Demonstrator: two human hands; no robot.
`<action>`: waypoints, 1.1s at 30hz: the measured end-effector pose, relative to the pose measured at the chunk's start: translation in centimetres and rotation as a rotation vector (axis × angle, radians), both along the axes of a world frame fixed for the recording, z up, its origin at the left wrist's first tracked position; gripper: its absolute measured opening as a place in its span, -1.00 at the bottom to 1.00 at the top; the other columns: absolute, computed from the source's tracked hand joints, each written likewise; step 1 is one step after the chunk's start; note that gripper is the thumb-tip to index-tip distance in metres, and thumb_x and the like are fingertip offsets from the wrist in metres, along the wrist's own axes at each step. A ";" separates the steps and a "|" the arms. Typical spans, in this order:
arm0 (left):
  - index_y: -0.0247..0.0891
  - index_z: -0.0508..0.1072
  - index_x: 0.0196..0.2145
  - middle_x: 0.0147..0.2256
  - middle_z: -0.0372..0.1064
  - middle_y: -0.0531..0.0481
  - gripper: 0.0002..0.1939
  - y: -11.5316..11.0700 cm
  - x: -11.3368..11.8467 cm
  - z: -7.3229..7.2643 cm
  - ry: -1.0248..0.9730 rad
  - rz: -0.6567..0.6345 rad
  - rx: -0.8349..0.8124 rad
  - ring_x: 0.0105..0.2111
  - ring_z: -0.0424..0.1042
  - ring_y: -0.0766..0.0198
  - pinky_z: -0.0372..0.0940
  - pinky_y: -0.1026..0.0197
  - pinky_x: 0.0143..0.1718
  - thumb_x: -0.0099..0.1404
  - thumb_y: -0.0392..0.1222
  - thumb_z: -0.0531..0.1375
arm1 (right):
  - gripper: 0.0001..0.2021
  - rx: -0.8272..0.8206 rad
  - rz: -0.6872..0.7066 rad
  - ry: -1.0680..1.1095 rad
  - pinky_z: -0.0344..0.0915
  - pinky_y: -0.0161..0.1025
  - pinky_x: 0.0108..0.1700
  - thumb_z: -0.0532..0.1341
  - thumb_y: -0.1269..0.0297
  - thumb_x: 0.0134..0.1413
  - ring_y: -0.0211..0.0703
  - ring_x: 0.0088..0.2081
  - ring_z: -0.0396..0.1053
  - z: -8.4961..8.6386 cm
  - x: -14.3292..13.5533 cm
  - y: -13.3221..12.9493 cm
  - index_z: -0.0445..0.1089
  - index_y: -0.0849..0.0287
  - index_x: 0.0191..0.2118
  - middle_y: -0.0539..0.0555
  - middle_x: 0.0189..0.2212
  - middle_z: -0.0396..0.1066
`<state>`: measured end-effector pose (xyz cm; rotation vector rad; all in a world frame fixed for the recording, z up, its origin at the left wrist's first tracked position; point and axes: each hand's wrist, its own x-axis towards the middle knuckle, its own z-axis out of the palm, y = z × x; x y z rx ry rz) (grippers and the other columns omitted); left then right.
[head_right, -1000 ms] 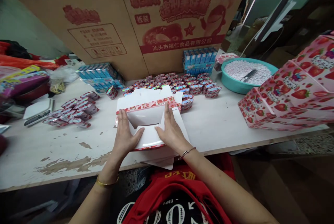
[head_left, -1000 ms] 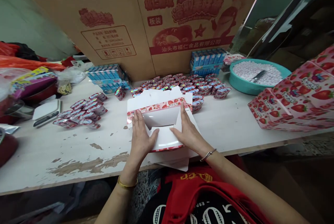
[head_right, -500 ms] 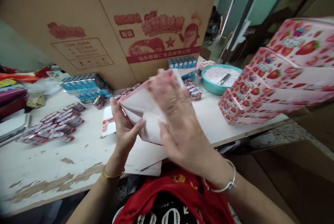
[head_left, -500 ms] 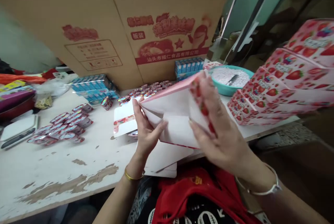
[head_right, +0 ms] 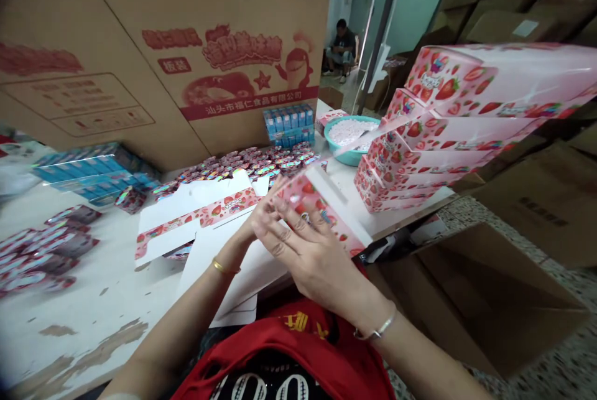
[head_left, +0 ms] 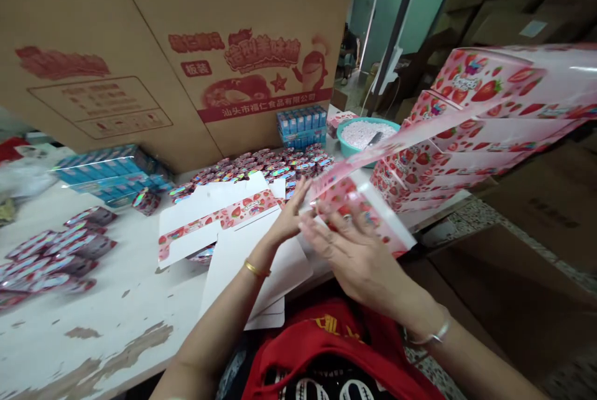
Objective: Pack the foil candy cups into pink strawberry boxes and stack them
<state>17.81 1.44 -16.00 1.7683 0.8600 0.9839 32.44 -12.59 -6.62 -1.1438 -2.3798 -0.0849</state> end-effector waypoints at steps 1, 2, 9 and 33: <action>-0.18 0.47 0.06 0.22 0.29 -0.14 -0.52 0.8 -0.3 -0.2 0.022 -0.031 -0.096 0.28 0.21 -0.02 0.13 -0.10 0.29 0.17 -0.09 0.24 | -0.26 -0.078 0.055 -0.036 -0.13 0.20 0.41 0.03 0.64 0.10 0.02 0.40 -0.07 -1.9 0.2 -0.1 0.01 0.11 0.40 0.11 0.32 0.18; -0.21 0.52 -0.04 0.14 0.39 -0.16 -0.60 1.4 -0.8 -0.5 0.035 -0.021 -0.187 0.21 0.31 -0.02 0.18 -0.11 0.26 0.16 -0.15 0.21 | -0.34 -0.144 0.107 -0.042 0.01 0.12 0.38 0.05 0.63 0.09 0.01 0.36 0.06 -3.8 0.3 -0.4 0.15 0.17 0.33 0.14 0.27 0.26; -0.25 0.52 -0.13 -0.12 0.53 -0.12 -0.67 3.1 -3.8 -1.0 0.112 0.291 -0.105 -0.08 0.49 0.11 0.35 0.01 0.04 0.30 -0.04 0.08 | -0.75 -0.095 -0.336 0.381 0.36 -0.24 -0.26 0.08 0.29 0.34 -0.16 -0.39 0.41 -8.3 6.3 -1.9 0.40 0.14 -0.37 0.05 -0.48 0.44; -0.24 0.34 -0.01 -0.01 0.27 -0.21 -0.49 7.8 2.8 0.8 1.078 0.046 0.369 -0.03 0.36 -0.04 0.21 -0.02 0.04 0.13 -0.01 0.29 | -0.40 -0.443 -0.832 0.533 0.38 -0.01 0.10 -0.03 0.41 0.05 0.08 0.07 0.41 -13.8 14.6 -1.2 0.24 0.21 0.26 0.23 0.10 0.40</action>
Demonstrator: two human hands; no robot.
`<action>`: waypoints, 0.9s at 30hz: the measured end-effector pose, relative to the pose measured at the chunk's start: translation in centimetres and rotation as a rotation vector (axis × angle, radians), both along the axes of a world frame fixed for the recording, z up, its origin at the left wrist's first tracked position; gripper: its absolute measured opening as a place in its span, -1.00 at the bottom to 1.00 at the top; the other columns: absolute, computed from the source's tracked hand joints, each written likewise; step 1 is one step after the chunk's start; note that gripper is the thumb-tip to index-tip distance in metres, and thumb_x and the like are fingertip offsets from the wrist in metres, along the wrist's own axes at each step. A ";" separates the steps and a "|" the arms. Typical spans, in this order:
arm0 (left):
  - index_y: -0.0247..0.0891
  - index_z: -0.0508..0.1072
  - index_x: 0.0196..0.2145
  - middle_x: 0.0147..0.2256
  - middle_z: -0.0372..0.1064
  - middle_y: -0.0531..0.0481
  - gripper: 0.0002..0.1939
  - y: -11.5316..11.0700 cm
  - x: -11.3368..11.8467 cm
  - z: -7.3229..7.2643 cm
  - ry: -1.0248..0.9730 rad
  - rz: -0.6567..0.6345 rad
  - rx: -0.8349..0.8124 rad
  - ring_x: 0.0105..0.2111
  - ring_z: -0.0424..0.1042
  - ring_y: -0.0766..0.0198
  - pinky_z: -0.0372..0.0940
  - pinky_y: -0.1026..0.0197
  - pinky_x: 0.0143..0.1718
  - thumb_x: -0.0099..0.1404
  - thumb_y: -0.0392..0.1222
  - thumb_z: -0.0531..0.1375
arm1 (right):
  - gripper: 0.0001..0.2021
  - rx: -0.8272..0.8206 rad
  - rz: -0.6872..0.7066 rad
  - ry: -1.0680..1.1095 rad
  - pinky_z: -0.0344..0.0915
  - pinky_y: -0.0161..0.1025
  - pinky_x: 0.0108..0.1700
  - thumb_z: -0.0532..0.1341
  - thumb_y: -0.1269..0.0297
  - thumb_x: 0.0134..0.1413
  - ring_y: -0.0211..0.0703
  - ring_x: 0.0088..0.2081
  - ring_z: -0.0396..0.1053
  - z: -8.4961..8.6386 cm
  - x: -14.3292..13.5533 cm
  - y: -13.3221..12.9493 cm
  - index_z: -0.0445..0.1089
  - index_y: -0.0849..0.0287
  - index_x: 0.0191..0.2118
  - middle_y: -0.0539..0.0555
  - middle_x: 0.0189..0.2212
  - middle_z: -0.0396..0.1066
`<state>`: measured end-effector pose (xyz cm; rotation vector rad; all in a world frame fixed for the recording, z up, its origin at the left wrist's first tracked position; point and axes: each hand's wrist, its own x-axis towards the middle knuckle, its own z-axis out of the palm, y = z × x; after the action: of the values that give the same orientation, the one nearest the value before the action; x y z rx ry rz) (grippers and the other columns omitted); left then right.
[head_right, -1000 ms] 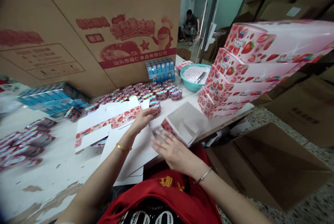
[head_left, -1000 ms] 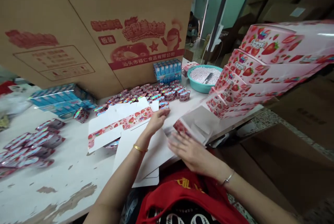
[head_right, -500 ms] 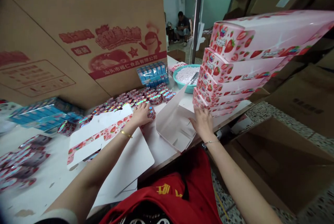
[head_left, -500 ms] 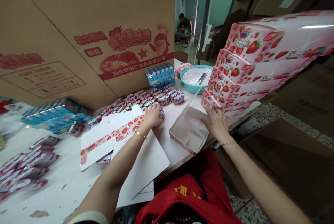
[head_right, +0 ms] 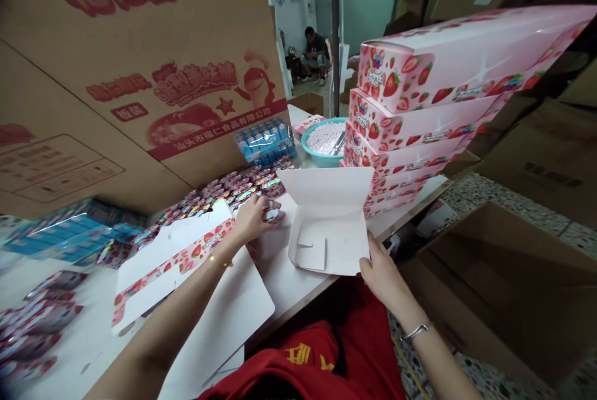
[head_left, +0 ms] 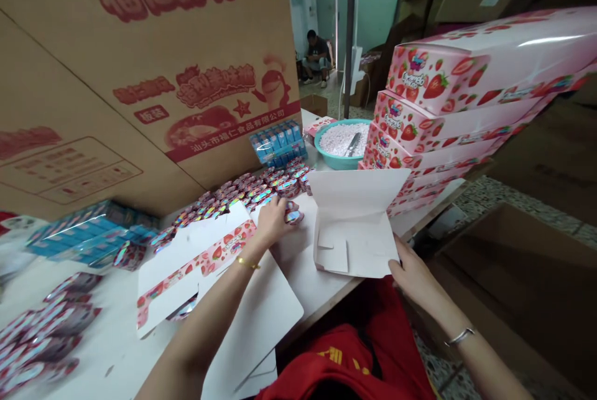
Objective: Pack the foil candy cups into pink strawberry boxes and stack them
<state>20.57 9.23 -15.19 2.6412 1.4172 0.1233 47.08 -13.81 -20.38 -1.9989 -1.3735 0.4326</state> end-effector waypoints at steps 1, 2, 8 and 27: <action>-0.23 0.33 -0.01 -0.03 0.27 -0.18 -0.47 -0.6 -0.6 1.3 -0.092 0.024 -0.027 -0.05 0.37 -0.01 0.26 0.02 -0.02 0.12 0.05 0.30 | -0.39 0.001 0.002 0.012 0.34 0.00 0.15 -0.03 0.40 0.05 0.08 0.12 0.37 -0.2 -0.2 0.2 0.22 0.22 0.27 0.24 0.12 0.38; -0.21 0.33 0.00 -0.04 0.27 -0.15 -0.43 -1.3 -1.2 2.7 -0.175 0.016 -0.060 -0.06 0.37 0.02 0.28 0.06 -0.05 0.11 0.09 0.30 | -0.38 -0.009 0.010 0.020 0.30 0.00 0.20 -0.03 0.39 0.05 0.07 0.17 0.33 -0.3 -0.3 0.4 0.20 0.24 0.28 0.25 0.15 0.35; -0.11 0.35 -0.02 -0.08 0.30 -0.07 -0.45 -6.5 2.6 6.6 -0.268 -0.315 -0.242 -0.15 0.40 0.11 0.35 0.12 -0.14 0.11 0.16 0.31 | -0.35 -0.080 0.023 0.052 0.24 0.06 0.24 -0.01 0.40 0.05 0.14 0.19 0.32 -1.0 -1.2 1.9 0.13 0.47 0.30 0.42 0.15 0.34; -0.38 0.29 0.15 0.24 0.15 -0.43 -0.30 8.1 11.4 -3.0 -0.363 0.076 0.000 0.22 0.16 -0.25 0.10 -0.21 0.20 0.10 -0.10 0.35 | -0.39 -0.019 -0.070 0.008 0.29 0.06 0.23 -0.03 0.37 0.05 0.11 0.17 0.35 -0.5 -0.4 0.6 0.26 0.32 0.25 0.31 0.11 0.40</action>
<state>31.94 17.35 -18.23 2.4030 1.3871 0.5778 46.64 -13.23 -20.87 -2.0515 -1.2948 0.4234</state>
